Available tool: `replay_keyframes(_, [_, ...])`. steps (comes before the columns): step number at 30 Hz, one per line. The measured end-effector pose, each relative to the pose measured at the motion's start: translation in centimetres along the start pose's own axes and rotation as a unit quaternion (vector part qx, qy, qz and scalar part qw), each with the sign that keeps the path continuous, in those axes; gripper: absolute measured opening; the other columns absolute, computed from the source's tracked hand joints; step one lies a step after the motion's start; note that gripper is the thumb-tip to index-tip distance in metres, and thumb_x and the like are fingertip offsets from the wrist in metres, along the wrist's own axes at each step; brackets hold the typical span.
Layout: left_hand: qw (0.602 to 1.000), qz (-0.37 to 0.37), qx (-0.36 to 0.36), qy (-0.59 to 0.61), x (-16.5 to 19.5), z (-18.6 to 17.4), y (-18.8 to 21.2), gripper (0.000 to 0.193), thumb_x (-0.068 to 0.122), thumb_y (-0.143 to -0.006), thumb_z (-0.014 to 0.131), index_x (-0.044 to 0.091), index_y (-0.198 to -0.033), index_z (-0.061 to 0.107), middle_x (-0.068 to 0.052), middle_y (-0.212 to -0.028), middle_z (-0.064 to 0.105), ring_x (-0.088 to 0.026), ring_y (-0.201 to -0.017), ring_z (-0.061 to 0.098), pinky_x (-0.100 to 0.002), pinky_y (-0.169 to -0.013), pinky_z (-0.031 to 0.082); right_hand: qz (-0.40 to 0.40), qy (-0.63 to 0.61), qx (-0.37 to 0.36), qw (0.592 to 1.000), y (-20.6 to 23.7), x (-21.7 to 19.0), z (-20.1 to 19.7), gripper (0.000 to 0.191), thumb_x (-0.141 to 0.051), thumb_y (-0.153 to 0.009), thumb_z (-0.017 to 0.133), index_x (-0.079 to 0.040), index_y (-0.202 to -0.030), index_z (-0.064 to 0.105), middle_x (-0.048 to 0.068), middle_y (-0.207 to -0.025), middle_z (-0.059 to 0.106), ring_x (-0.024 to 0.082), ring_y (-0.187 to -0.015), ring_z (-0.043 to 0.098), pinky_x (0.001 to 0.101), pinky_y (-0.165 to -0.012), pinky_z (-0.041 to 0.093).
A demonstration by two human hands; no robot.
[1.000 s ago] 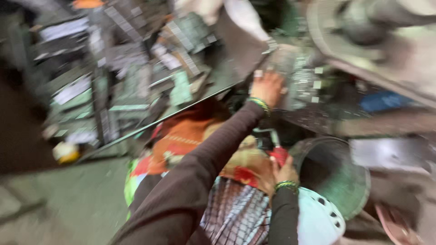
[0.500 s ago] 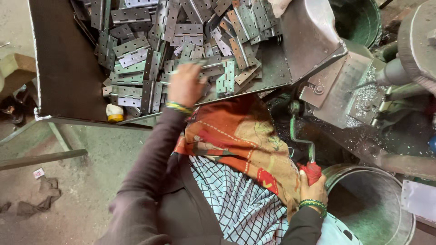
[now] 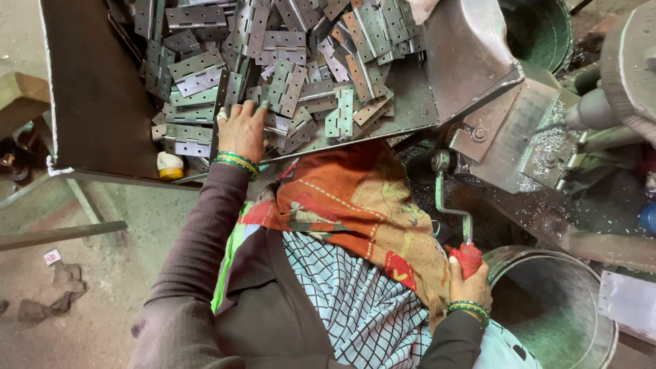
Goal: The person repeatedly picks metal brackets from a bin, places each one into a punch press, and activates the press with a red-handled lever. The processed brackets are released into a container below.
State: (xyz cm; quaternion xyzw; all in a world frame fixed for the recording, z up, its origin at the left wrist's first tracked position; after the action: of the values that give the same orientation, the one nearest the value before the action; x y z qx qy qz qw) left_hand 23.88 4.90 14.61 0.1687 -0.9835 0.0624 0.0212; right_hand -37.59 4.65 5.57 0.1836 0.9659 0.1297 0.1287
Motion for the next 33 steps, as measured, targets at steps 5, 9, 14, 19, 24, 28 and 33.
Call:
replay_keyframes(5, [0.999, -0.033, 0.000, 0.010, -0.4, 0.3, -0.9, 0.074, 0.022, -0.068, 0.091, 0.015, -0.135, 0.060, -0.011, -0.119, 0.058, -0.033, -0.117, 0.056, -0.053, -0.089, 0.049, -0.007, 0.006, 0.006, 1.000, -0.1, -0.2, -0.2, 0.078, -0.067, -0.088, 0.067, -0.013, -0.141, 0.052, 0.029, -0.117, 0.070, 0.052, -0.109, 0.066, 0.0585, -0.092, 0.050])
replay_keyframes(9, [0.998, -0.042, 0.020, 0.042, -1.4, -0.4, -1.9, 0.075, 0.034, -0.059, 0.096, 0.010, -0.123, 0.065, -0.011, -0.109, 0.063, -0.036, -0.108, 0.059, -0.053, -0.083, 0.050, 0.003, -0.002, 0.002, 1.000, 0.0, -0.2, -0.1, 0.076, -0.067, -0.085, 0.067, -0.017, -0.141, 0.052, 0.027, -0.118, 0.070, 0.051, -0.108, 0.066, 0.0586, -0.092, 0.050])
replay_keyframes(14, [0.985, -0.031, -0.044, 0.165, 0.3, -2.1, -4.1, 0.044, 0.038, -0.067, 0.095, 0.010, -0.096, 0.075, -0.012, -0.095, 0.067, -0.038, -0.098, 0.064, -0.052, -0.083, 0.050, 0.016, 0.005, 0.000, 1.000, 0.4, -0.3, 0.0, 0.077, -0.068, -0.085, 0.065, -0.021, -0.144, 0.049, 0.027, -0.116, 0.071, 0.052, -0.107, 0.066, 0.0593, -0.091, 0.051])
replay_keyframes(19, [0.975, 0.056, 0.077, 0.202, 10.2, -5.8, -6.3, 0.045, 0.038, -0.074, 0.092, 0.006, -0.098, 0.074, -0.015, -0.095, 0.069, -0.038, -0.095, 0.066, -0.049, -0.080, 0.052, 0.019, 0.010, 0.002, 1.000, 0.7, -0.7, 0.2, 0.077, -0.069, -0.085, 0.065, -0.022, -0.143, 0.048, 0.026, -0.112, 0.072, 0.050, -0.103, 0.068, 0.0588, -0.088, 0.052])
replay_keyframes(24, [0.873, 0.104, -0.038, 0.475, 25.8, -2.3, -7.1, 0.042, 0.043, -0.080, 0.085, 0.006, -0.095, 0.074, -0.014, -0.086, 0.075, -0.032, -0.079, 0.075, -0.042, -0.072, 0.057, 0.030, 0.005, 0.017, 0.999, 0.7, -0.5, 0.7, 0.077, -0.069, -0.082, 0.065, -0.023, -0.141, 0.049, 0.025, -0.108, 0.073, 0.049, -0.099, 0.070, 0.0577, -0.086, 0.054])
replay_keyframes(28, [0.870, 0.050, -0.024, 0.489, 35.8, 0.6, -7.1, 0.060, 0.045, -0.072, 0.088, 0.005, -0.112, 0.069, -0.018, -0.093, 0.073, -0.037, -0.086, 0.073, -0.048, -0.074, 0.057, 0.023, 0.014, 0.030, 0.999, 0.5, -0.3, 0.9, 0.075, -0.070, -0.083, 0.064, -0.021, -0.139, 0.050, 0.024, -0.107, 0.073, 0.048, -0.098, 0.070, 0.0580, -0.085, 0.054])
replay_keyframes(33, [0.911, 0.062, 0.003, 0.408, 39.1, 0.9, -5.9, 0.065, 0.034, -0.074, 0.083, 0.009, -0.129, 0.059, -0.015, -0.121, 0.068, -0.042, -0.096, 0.068, -0.055, -0.075, 0.055, 0.024, 0.005, 0.030, 0.999, 0.3, -0.1, 1.0, 0.075, -0.070, -0.082, 0.064, -0.022, -0.138, 0.050, 0.024, -0.104, 0.073, 0.048, -0.098, 0.069, 0.0576, -0.085, 0.054])
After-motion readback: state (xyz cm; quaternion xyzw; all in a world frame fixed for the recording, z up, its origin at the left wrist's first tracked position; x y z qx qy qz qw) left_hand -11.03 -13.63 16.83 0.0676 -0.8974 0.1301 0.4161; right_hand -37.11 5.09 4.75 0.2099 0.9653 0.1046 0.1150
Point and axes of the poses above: each hand's wrist, its own y-axis away from the middle knuckle, its own z-axis out of the palm, x = y × z, the point moved 8 cm from there along -y, towards the middle knuckle
